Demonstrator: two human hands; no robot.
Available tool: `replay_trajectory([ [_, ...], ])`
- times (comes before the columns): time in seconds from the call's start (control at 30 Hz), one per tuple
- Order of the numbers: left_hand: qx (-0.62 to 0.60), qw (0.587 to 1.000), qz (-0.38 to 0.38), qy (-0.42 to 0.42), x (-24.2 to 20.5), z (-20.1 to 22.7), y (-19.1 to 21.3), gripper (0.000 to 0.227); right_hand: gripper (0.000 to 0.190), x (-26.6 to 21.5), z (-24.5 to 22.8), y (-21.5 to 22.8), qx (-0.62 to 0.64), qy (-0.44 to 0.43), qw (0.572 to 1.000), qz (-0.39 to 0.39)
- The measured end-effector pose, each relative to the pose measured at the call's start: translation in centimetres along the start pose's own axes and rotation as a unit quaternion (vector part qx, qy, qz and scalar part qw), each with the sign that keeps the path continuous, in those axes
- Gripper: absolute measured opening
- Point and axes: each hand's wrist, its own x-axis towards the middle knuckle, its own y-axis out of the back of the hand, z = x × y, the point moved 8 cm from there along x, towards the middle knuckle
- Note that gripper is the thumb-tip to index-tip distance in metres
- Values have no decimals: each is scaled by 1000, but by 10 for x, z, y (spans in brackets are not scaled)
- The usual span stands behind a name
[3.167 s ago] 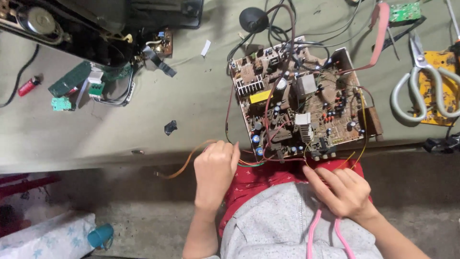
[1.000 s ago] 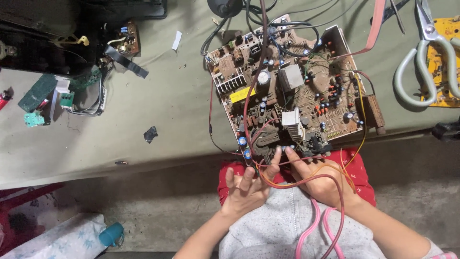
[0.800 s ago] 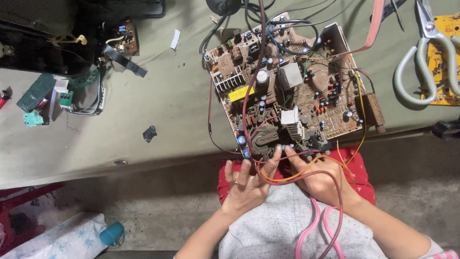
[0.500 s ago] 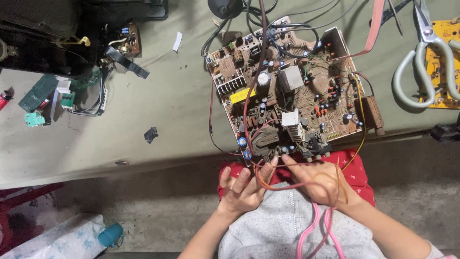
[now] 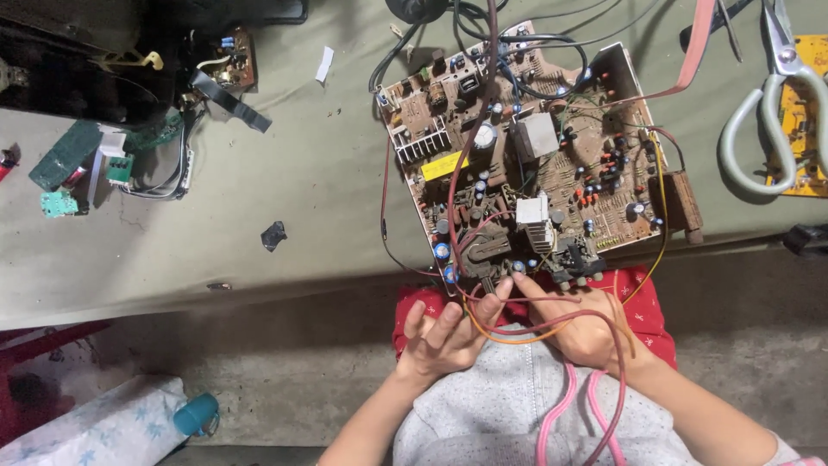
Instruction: Repairing and adjusting components on a television circuit board by connecting wires and using a screwdriver.
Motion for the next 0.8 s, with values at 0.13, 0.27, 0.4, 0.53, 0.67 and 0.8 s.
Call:
replay_trajectory([
  [0.13,-1,1000,24,12,-5,0,1,29,53,-2,0,-5,-39,11,999,-18],
  [0.27,52,999,5,10,-15,6,-5,38,48,9,-17,14,-132,61,987,70],
  [0.4,92,996,-7,10,-17,8,-7,46,57,-6,-3,-5,-138,1,990,9],
  [0.53,120,992,-20,-11,-11,9,-5,39,58,-6,3,-8,-84,-52,995,-15],
  [0.67,161,985,-52,-18,-13,14,-8,38,44,-2,-18,3,-221,54,969,97],
  [0.8,161,984,-78,-24,-15,15,-15,38,38,2,-21,9,-198,50,972,115],
])
